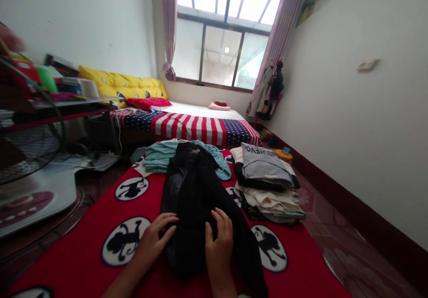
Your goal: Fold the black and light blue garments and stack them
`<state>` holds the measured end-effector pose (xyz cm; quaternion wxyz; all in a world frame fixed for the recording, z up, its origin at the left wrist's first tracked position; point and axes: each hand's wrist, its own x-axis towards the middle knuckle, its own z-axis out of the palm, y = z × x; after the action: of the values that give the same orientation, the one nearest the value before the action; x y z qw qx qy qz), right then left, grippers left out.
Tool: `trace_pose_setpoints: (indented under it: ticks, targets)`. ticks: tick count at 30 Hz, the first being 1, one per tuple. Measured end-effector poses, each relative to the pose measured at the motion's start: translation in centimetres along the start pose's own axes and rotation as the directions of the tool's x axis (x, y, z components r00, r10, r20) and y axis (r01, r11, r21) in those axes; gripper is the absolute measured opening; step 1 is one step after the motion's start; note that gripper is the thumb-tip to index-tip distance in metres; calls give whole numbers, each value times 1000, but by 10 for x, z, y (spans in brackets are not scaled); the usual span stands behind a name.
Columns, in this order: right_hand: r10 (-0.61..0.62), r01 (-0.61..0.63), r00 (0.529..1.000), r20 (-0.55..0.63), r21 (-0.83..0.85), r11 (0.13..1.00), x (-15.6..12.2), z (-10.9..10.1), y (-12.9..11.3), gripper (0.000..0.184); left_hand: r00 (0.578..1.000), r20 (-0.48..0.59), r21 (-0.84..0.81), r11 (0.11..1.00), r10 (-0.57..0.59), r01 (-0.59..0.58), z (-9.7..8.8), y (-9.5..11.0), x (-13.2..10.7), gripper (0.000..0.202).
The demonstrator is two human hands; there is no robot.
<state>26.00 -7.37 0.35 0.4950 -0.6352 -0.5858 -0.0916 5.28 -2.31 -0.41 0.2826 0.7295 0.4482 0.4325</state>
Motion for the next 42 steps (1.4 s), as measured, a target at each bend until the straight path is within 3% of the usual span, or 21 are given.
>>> trace_pose_setpoints:
  ticks: [2,5,9,12,15,18,20,21,23,25,27,28,30,32,35,38,40,42]
  targets:
    - [-18,7,996,-82,-130,991,8,-7,8,31,1000,-5,-7,1000,-4,4,0,0,0,21]
    - [141,-150,989,-52,-374,915,22,-17,27,53,1000,-9,-25,1000,-6,6,1,0,0,22]
    - [332,-215,925,184,-465,859,46,-28,35,28,999,-24,-78,996,-34,32,0,2,3,26]
    - [392,-281,884,255,-381,881,63,-31,9,25,990,-103,-135,987,-100,86,-8,1,7,35]
    - [339,-335,898,279,-63,940,69,-25,-38,25,950,-221,-250,955,-219,162,-24,-3,11,46]
    - [115,-185,957,268,254,949,67,-13,-78,24,874,-298,-473,855,-384,214,-42,-12,14,56]
    - [37,-85,975,221,211,974,66,-5,-85,20,812,-310,-593,768,-495,242,-51,-17,15,58]
    - [54,-82,977,208,126,989,66,-1,-81,26,783,-311,-628,735,-538,256,-53,-19,16,58]
    - [188,-174,958,214,-84,981,67,7,-63,56,750,-310,-658,701,-584,274,-54,-21,16,59]
    - [343,-287,907,246,-237,928,65,13,-38,73,756,-289,-666,690,-588,282,-52,-21,17,61]
    - [410,-331,870,275,-290,898,60,17,-16,60,772,-260,-667,686,-580,291,-48,-19,19,62]
    - [399,-325,874,278,-278,904,57,18,-8,47,776,-246,-669,681,-580,297,-47,-19,19,62]
    - [327,-281,911,251,-201,938,52,18,2,31,777,-230,-680,668,-585,302,-45,-19,20,63]
    - [263,-251,945,194,-85,964,51,19,2,29,772,-223,-707,644,-596,293,-44,-19,20,63]
    - [304,-320,941,149,98,942,56,22,-17,24,763,-212,-754,598,-611,270,-46,-19,19,59]
    - [387,-473,872,300,313,824,55,18,-64,21,748,-197,-807,538,-634,243,-51,-17,19,53]
    - [300,-515,826,476,426,743,41,11,-104,21,746,-172,-845,486,-643,224,-57,-15,20,49]
    - [83,-456,786,613,484,747,17,2,-139,23,756,-133,-874,436,-641,216,-66,-13,22,47]
